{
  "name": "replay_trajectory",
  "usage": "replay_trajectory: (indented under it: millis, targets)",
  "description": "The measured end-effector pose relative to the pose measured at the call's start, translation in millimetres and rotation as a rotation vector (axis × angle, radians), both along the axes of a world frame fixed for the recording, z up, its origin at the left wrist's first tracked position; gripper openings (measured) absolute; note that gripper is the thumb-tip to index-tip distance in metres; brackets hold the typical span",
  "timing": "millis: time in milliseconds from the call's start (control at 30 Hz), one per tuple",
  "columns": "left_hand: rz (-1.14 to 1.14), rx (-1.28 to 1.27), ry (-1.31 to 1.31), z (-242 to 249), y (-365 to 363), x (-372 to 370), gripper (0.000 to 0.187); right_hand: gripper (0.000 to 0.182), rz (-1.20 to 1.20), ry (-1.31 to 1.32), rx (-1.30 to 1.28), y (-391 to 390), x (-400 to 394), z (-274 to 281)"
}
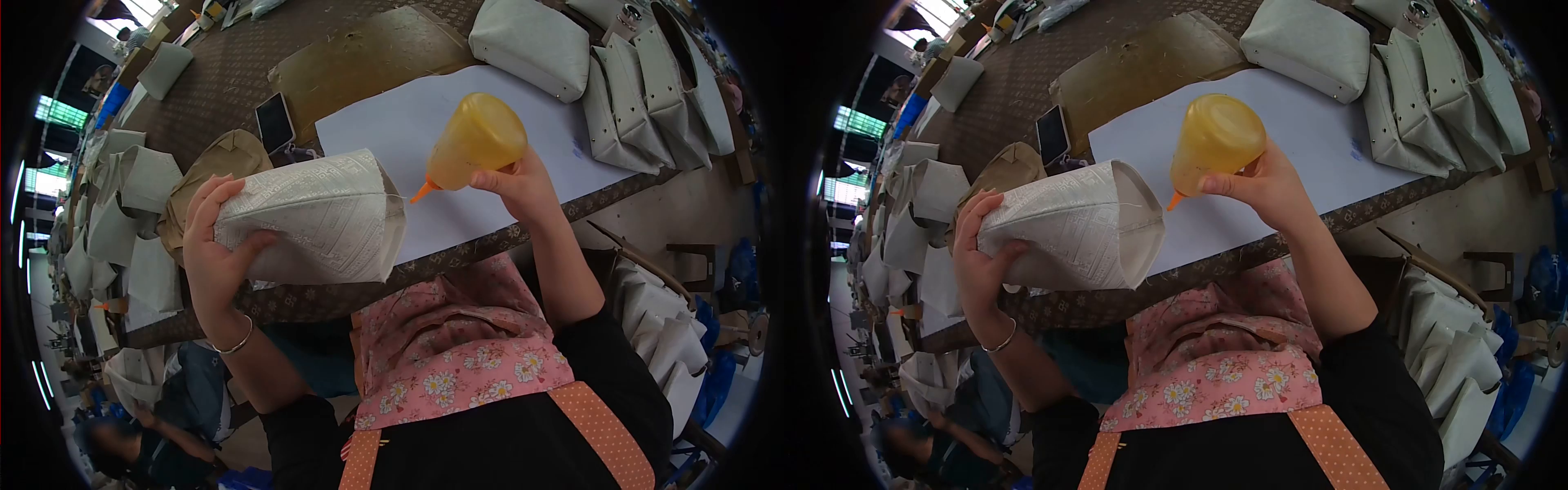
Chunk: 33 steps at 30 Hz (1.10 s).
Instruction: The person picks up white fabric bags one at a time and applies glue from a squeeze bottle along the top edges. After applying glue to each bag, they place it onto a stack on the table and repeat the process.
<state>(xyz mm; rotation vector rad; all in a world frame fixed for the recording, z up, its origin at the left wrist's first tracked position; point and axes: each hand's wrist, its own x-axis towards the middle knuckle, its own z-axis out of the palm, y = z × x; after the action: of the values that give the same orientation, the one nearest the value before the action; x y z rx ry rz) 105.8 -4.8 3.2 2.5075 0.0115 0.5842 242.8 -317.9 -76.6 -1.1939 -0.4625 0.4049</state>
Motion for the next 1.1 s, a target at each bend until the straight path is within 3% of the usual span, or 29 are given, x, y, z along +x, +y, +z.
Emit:
replay_trajectory:
  millis: [300, 967, 1100]
  targets:
    - [0.023, -0.003, 0.006, 0.8, -5.1, 3.4, 0.059, 0.055, -0.086, 0.146, 0.130, 14.7, 9.9, -18.4]
    - [0.045, -0.058, -0.008, -0.9, -1.1, 3.4, 0.057, 0.043, -0.088, -0.158, 0.103, 26.1, 25.3, -29.7]
    - [0.043, -0.065, -0.019, -1.9, -1.5, 3.3, 0.057, 0.043, -0.057, 0.012, 0.074, 18.8, 21.4, -34.9]
